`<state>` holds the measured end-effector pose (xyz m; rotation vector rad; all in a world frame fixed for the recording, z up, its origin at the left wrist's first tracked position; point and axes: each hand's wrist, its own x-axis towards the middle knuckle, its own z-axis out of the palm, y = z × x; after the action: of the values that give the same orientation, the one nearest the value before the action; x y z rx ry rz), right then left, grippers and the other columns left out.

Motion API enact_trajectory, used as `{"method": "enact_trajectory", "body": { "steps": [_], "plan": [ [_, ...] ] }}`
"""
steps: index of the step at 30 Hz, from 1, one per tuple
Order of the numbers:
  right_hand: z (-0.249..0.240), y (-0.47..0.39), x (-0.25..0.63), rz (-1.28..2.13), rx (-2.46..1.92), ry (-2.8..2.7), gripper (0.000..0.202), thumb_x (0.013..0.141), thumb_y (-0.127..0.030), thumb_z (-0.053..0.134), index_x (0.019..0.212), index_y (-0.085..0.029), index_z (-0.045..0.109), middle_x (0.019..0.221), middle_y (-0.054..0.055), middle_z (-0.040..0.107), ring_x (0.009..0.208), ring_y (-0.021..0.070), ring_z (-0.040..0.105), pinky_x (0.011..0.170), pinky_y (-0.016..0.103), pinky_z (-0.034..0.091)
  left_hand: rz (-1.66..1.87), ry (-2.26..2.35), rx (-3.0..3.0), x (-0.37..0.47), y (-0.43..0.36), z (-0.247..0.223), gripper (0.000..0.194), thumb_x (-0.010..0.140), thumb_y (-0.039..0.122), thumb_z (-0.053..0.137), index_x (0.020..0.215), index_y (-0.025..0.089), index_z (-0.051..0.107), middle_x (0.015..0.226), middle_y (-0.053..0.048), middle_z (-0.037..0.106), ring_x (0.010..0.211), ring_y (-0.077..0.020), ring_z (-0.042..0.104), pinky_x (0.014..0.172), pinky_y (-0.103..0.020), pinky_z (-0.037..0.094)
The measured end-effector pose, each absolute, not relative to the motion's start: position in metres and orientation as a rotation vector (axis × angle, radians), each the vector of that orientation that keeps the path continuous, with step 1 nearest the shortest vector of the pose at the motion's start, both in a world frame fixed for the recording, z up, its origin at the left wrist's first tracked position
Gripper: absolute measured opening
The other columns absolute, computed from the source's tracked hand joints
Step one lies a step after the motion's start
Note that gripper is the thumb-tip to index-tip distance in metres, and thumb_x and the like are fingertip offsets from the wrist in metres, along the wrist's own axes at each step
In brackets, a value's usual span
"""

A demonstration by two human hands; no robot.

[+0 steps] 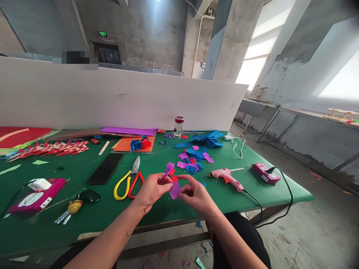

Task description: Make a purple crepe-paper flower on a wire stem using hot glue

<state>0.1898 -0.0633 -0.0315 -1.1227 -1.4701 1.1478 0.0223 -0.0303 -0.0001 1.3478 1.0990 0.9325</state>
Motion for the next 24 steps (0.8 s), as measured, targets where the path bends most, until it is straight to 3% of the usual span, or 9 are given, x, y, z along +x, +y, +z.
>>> {"method": "enact_trajectory", "body": {
  "steps": [5,8,12,15,19,24],
  "plan": [
    [-0.033,-0.068,0.218,0.845,-1.28,-1.566,0.047,0.074,-0.024,0.065,0.12,-0.024,0.061,0.087,0.001,0.074,0.059,0.0132,0.057,0.058,0.025,0.044,0.962,1.164,1.454,0.026,-0.02,-0.021,0.018,0.058,0.03,0.073,0.061,0.014,0.066,0.059,0.001,0.061,0.057,-0.0126,0.053,0.057,-0.023,0.04],
    [-0.031,-0.066,0.274,0.366,-1.537,-1.513,0.026,0.083,-0.034,0.056,0.101,-0.021,0.069,0.089,0.005,0.073,0.068,0.0174,0.06,0.065,0.029,0.046,0.931,1.22,1.51,0.027,-0.014,-0.034,0.014,0.06,0.029,0.071,0.06,0.015,0.066,0.057,0.002,0.06,0.055,-0.0125,0.052,0.054,-0.022,0.037],
    [-0.043,-0.058,0.366,-0.067,-1.978,-1.53,0.035,0.08,-0.047,0.057,0.095,-0.017,0.067,0.094,0.012,0.07,0.084,0.0271,0.062,0.075,0.037,0.045,0.939,1.282,1.547,0.028,-0.012,-0.043,0.013,0.06,0.029,0.068,0.058,0.017,0.065,0.053,0.003,0.056,0.049,-0.0112,0.046,0.048,-0.022,0.031],
    [-0.06,-0.047,0.405,0.106,-2.077,-1.666,0.041,0.078,-0.057,0.053,0.089,-0.019,0.063,0.083,0.01,0.068,0.077,0.0256,0.062,0.069,0.034,0.045,0.933,1.322,1.54,0.029,-0.01,-0.049,0.011,0.06,0.027,0.066,0.058,0.017,0.063,0.053,0.004,0.055,0.05,-0.0112,0.046,0.049,-0.022,0.031],
    [-0.072,-0.034,0.414,0.251,-2.031,-1.799,0.035,0.079,-0.056,0.05,0.073,-0.022,0.056,0.068,0.004,0.063,0.066,0.022,0.057,0.06,0.03,0.041,0.941,1.355,1.521,0.029,-0.008,-0.056,0.011,0.06,0.027,0.065,0.06,0.017,0.062,0.056,0.004,0.055,0.055,-0.0118,0.047,0.053,-0.023,0.033],
    [-0.069,-0.039,0.407,0.218,-1.982,-1.742,0.043,0.081,-0.063,0.043,0.069,-0.022,0.052,0.071,0.007,0.062,0.07,0.024,0.058,0.062,0.033,0.042,0.941,1.354,1.495,0.031,-0.008,-0.056,0.011,0.062,0.027,0.064,0.061,0.017,0.059,0.057,0.004,0.055,0.053,-0.0105,0.045,0.052,-0.023,0.033]
  ]
}}
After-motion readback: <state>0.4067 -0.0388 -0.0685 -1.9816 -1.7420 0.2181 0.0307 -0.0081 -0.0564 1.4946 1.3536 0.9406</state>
